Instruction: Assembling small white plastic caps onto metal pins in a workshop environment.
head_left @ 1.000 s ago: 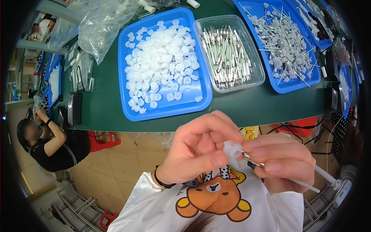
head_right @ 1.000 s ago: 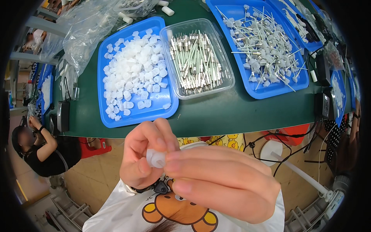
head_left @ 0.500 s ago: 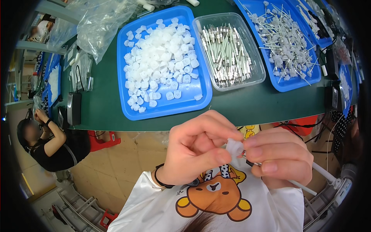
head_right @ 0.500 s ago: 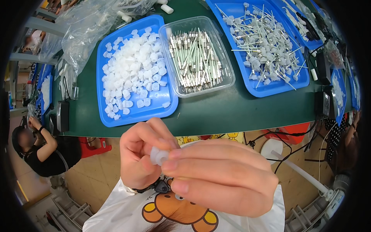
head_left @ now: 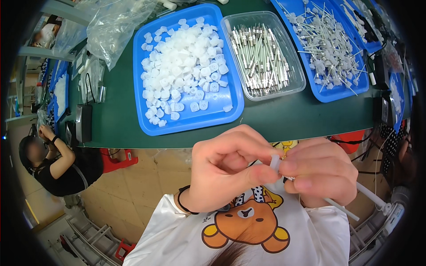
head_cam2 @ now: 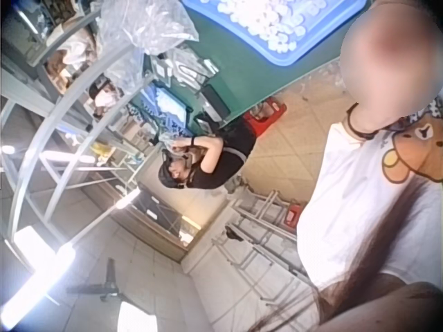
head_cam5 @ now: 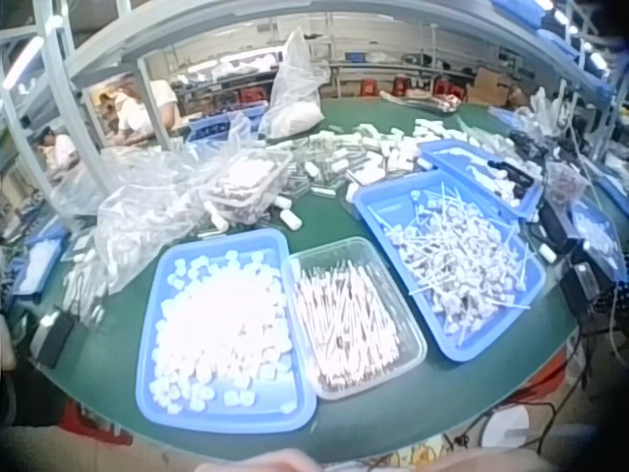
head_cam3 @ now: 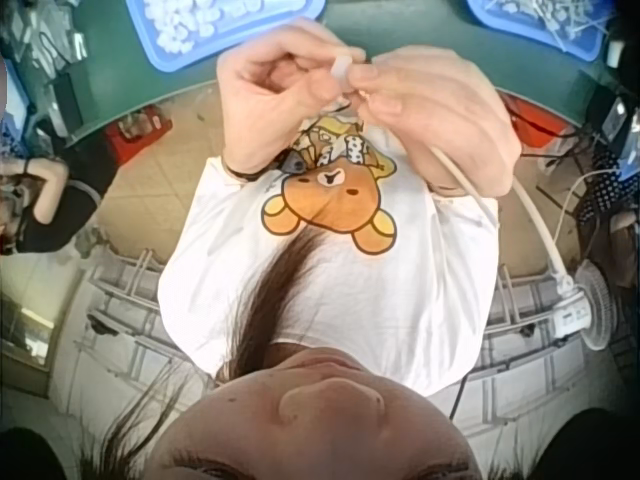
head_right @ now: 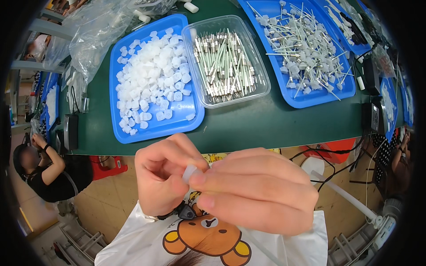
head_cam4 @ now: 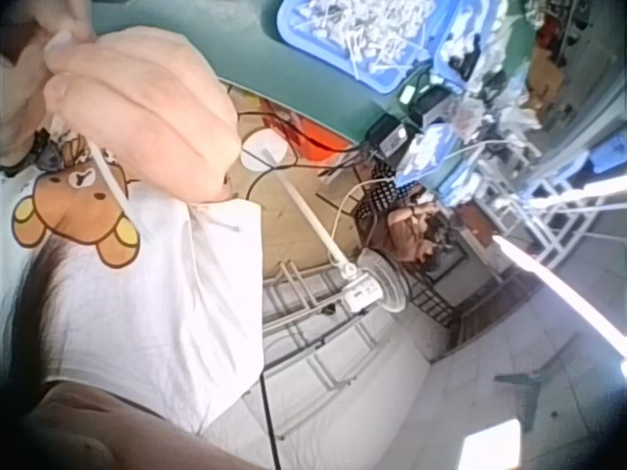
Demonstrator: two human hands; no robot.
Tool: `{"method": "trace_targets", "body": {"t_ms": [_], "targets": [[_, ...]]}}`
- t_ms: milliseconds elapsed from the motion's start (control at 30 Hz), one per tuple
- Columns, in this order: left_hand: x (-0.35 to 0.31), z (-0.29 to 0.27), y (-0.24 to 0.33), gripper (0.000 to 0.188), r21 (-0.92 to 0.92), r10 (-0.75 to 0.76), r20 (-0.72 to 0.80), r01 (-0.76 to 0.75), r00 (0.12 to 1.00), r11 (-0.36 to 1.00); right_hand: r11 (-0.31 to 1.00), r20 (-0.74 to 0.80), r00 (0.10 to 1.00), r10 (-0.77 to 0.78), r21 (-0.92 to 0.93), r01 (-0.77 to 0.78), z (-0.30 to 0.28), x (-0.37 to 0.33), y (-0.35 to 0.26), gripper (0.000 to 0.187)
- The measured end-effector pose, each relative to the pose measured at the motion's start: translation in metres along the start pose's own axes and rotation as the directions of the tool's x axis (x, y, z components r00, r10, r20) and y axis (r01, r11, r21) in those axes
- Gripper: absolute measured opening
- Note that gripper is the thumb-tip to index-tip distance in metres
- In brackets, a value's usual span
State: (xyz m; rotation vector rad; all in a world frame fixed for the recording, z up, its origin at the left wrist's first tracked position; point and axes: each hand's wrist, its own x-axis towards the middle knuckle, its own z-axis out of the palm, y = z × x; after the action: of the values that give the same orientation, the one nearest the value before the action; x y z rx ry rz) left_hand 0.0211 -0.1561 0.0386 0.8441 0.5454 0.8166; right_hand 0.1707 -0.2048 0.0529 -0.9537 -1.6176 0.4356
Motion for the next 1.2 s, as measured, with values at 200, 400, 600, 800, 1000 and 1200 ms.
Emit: {"method": "trace_targets", "body": {"t_ms": [200, 400, 600, 800, 1000, 1200], "targets": [[0.001, -0.011, -0.009, 0.02, -0.128, 0.029, 0.087, -0.018, 0.996, 0.992, 0.999, -0.03, 0.999, 0.021, 0.035, -0.02, 0.001, -0.005, 0.016, 0.018], [0.006, -0.006, -0.003, 0.033, 0.205, 0.234, 0.057, -0.241, 0.97, 0.949, 0.616, -0.165, 0.775, 0.609, 0.715, -0.332, 0.015, -0.015, 0.018, 0.015], [0.005, 0.003, 0.002, 0.031, 0.404, 0.389, 0.07, -0.383, 0.919, 0.831, 0.312, 0.039, 0.682, 0.73, 0.869, -0.383, 0.013, -0.015, 0.017, 0.015], [0.005, -0.002, -0.001, 0.023, 0.349, 0.378, 0.078, -0.381, 0.922, 0.856, 0.258, 0.082, 0.667, 0.741, 0.882, -0.394, 0.015, -0.017, 0.013, 0.015], [0.008, -0.007, -0.009, 0.023, 0.203, 0.327, 0.074, -0.335, 0.942, 0.92, 0.241, 0.032, 0.662, 0.748, 0.917, -0.318, 0.022, -0.02, 0.01, 0.014], [0.01, -0.015, -0.006, 0.023, 0.165, 0.266, 0.124, -0.284, 0.956, 0.944, 0.369, -0.096, 0.708, 0.7, 0.897, -0.243, 0.027, -0.02, 0.008, 0.013]]}}
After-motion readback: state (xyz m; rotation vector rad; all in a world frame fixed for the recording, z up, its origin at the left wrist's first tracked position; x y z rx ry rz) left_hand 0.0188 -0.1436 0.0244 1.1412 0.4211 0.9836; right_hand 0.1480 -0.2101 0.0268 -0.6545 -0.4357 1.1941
